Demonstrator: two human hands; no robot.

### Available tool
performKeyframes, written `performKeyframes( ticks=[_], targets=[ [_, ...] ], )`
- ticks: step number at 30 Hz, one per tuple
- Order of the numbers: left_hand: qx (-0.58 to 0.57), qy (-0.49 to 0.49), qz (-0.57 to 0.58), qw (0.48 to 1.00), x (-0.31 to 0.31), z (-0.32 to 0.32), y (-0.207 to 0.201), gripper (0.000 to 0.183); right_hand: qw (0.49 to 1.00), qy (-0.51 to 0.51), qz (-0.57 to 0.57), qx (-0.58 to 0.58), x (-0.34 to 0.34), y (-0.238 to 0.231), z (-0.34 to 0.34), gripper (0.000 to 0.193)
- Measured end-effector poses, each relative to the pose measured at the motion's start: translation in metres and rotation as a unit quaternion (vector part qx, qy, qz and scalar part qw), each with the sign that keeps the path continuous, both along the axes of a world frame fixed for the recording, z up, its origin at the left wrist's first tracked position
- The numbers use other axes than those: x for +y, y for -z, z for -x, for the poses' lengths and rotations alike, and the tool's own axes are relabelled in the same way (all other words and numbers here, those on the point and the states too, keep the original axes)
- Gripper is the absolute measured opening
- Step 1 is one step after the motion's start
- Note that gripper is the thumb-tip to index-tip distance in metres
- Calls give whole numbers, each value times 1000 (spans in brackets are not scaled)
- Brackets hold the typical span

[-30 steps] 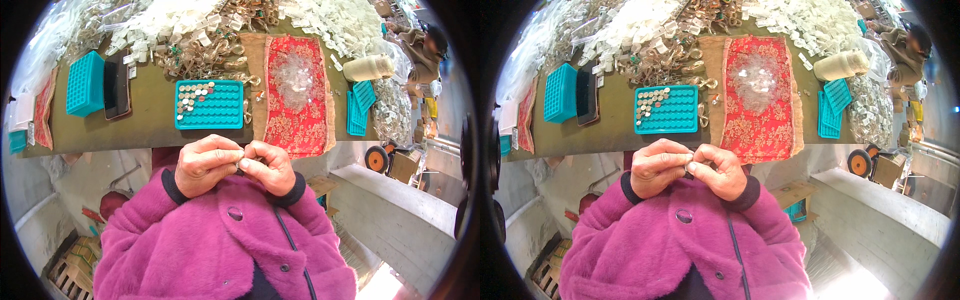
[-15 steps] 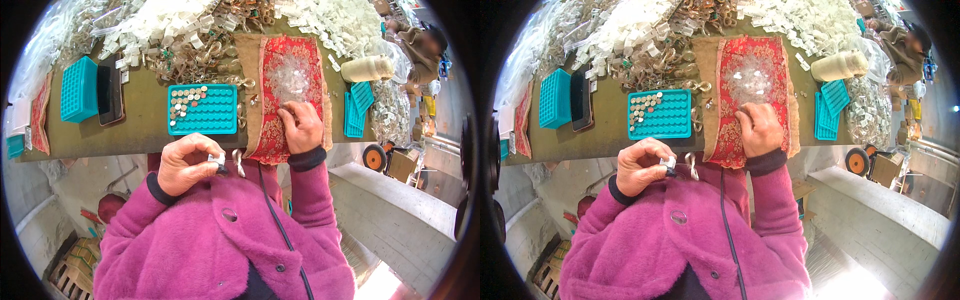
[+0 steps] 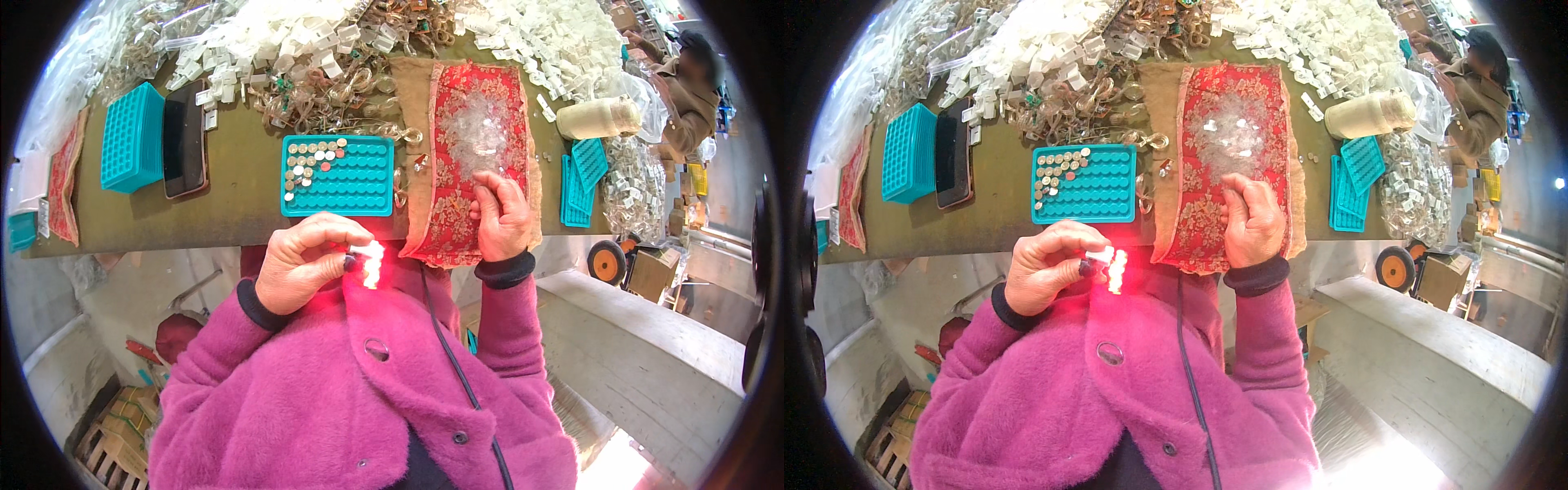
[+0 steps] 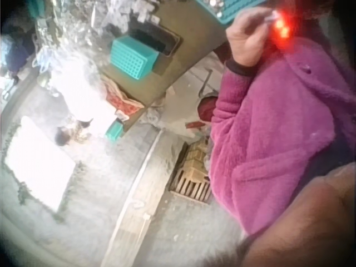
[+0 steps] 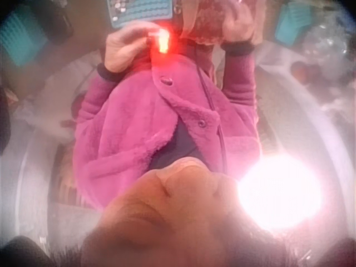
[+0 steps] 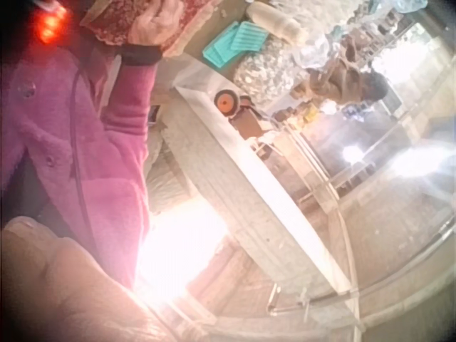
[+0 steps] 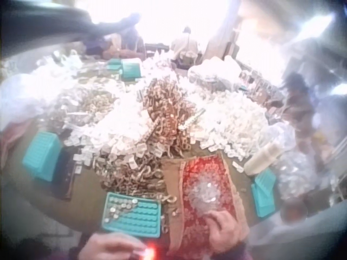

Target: The person repeatedly picks small white plastic housings and metallic components from a cluttered workbench, inserts the metal parts into the housings, and places the assembled units into a blue tray. The person occasionally uses a small light to illuminate the components during assembly.

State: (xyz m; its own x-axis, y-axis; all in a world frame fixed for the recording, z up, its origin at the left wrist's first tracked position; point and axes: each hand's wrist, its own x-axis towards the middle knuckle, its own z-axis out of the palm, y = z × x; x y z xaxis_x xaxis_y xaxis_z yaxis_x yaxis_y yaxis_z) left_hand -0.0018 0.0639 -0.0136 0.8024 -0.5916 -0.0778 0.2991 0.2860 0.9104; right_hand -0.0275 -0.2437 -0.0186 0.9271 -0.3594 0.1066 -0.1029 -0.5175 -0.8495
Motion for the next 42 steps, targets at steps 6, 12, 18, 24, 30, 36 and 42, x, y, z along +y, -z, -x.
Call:
performKeyframes(
  ticks=[6,12,18,24,30,36,42],
  targets=[
    [12,9,20,1000,4,4,-1,21,989,-38,122,-76,-6,10,3,11],
    [99,7,73,992,5,8,4,20,978,57,-198,12,-2,9,10,10],
    [84,9,39,996,3,11,6,20,997,-16,56,-44,5,10,9,13],
    [113,2,78,991,5,14,6,20,1000,10,30,-5,7,11,9,12],
    [94,0,81,992,6,14,7,18,985,0,130,-115,-4,12,9,15],
    [130,0,91,987,6,12,8,26,997,61,38,-30,-5,18,20,16],
    [122,-25,92,988,4,11,4,27,994,63,-20,-91,-5,21,16,11]
  ],
)
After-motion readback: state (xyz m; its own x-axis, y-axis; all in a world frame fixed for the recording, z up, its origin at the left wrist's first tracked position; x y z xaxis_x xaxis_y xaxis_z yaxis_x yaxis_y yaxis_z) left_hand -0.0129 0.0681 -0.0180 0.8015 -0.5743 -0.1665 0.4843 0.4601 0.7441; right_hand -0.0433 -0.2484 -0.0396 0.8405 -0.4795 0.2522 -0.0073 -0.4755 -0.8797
